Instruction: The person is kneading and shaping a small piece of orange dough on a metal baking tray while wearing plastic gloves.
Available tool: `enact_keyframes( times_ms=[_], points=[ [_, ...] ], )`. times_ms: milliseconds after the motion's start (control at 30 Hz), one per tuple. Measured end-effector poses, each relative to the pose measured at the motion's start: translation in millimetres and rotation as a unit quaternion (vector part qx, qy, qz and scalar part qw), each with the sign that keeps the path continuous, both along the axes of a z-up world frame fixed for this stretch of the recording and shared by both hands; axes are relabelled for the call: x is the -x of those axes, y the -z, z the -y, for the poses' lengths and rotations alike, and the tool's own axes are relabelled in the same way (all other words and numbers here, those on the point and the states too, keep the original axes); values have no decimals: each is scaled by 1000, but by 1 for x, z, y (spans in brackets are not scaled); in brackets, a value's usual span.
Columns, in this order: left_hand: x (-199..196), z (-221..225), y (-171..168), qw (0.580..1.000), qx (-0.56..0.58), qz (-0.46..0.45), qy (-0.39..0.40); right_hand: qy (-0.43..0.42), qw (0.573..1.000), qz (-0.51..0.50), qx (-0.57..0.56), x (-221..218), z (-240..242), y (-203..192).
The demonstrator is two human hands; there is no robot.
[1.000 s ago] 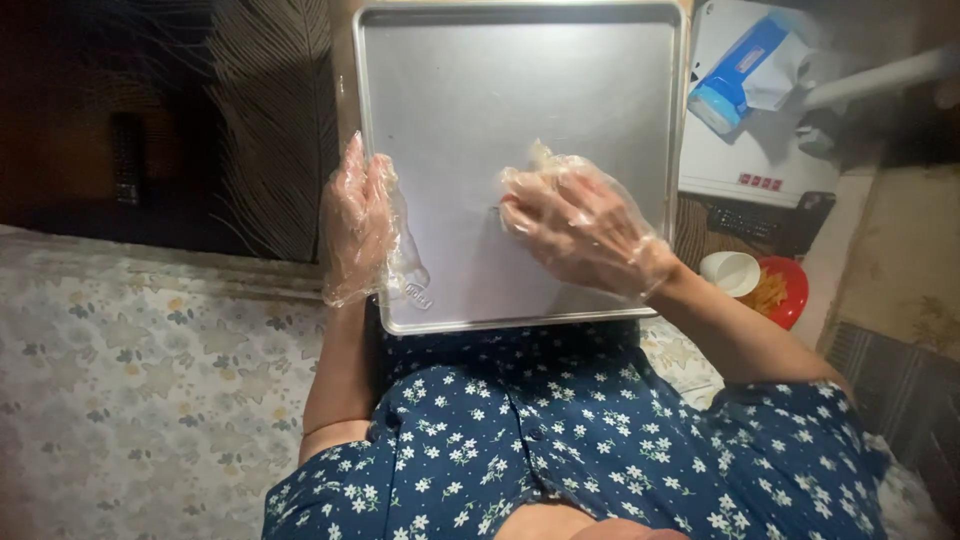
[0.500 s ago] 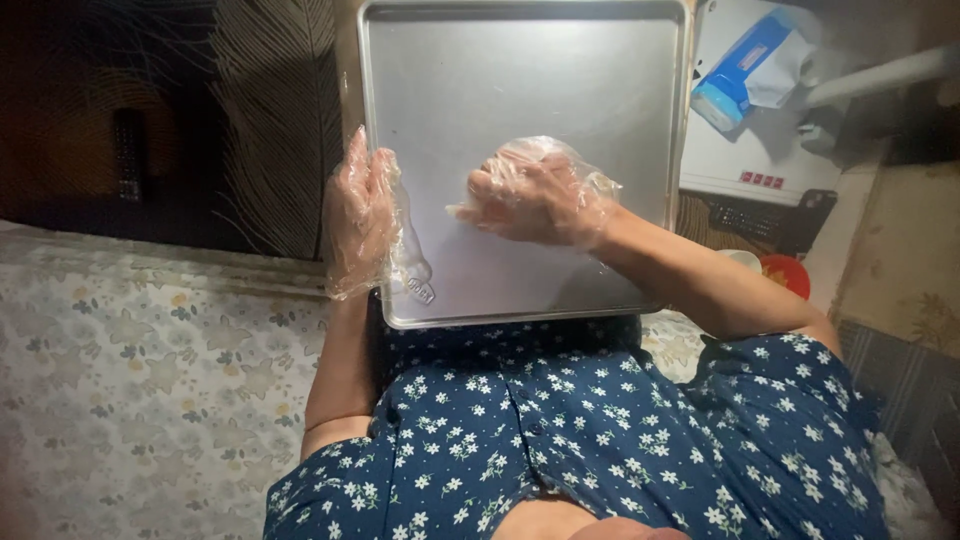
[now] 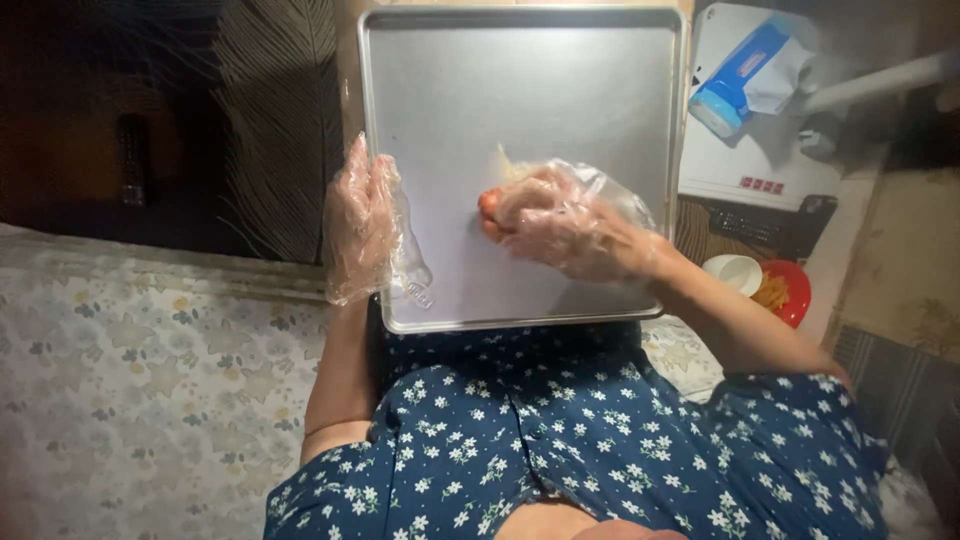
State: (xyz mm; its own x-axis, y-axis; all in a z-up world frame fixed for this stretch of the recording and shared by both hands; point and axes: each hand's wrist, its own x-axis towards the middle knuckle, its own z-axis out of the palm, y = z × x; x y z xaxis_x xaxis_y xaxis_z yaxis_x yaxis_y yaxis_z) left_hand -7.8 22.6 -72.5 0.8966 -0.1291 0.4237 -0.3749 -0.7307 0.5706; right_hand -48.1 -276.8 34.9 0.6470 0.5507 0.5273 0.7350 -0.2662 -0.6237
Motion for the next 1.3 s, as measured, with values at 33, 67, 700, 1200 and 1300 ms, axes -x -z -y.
enact_keyframes(
  times_ms=[33,67,700,1200,1300],
  points=[
    [-1,4,-27,1000,0,-1,-2,-2,1000,-1,0,2,3,-2],
    [-2,9,-53,995,43,-88,9,16,999,-16,25,5,6,-4],
    [-9,13,-67,975,68,-211,3,136,950,236,152,-25,-31,91],
    [-9,11,-72,978,94,-185,39,167,978,117,41,-6,-15,-21],
    [-4,13,-80,975,102,-196,27,175,973,139,51,11,-12,-7]
  ],
)
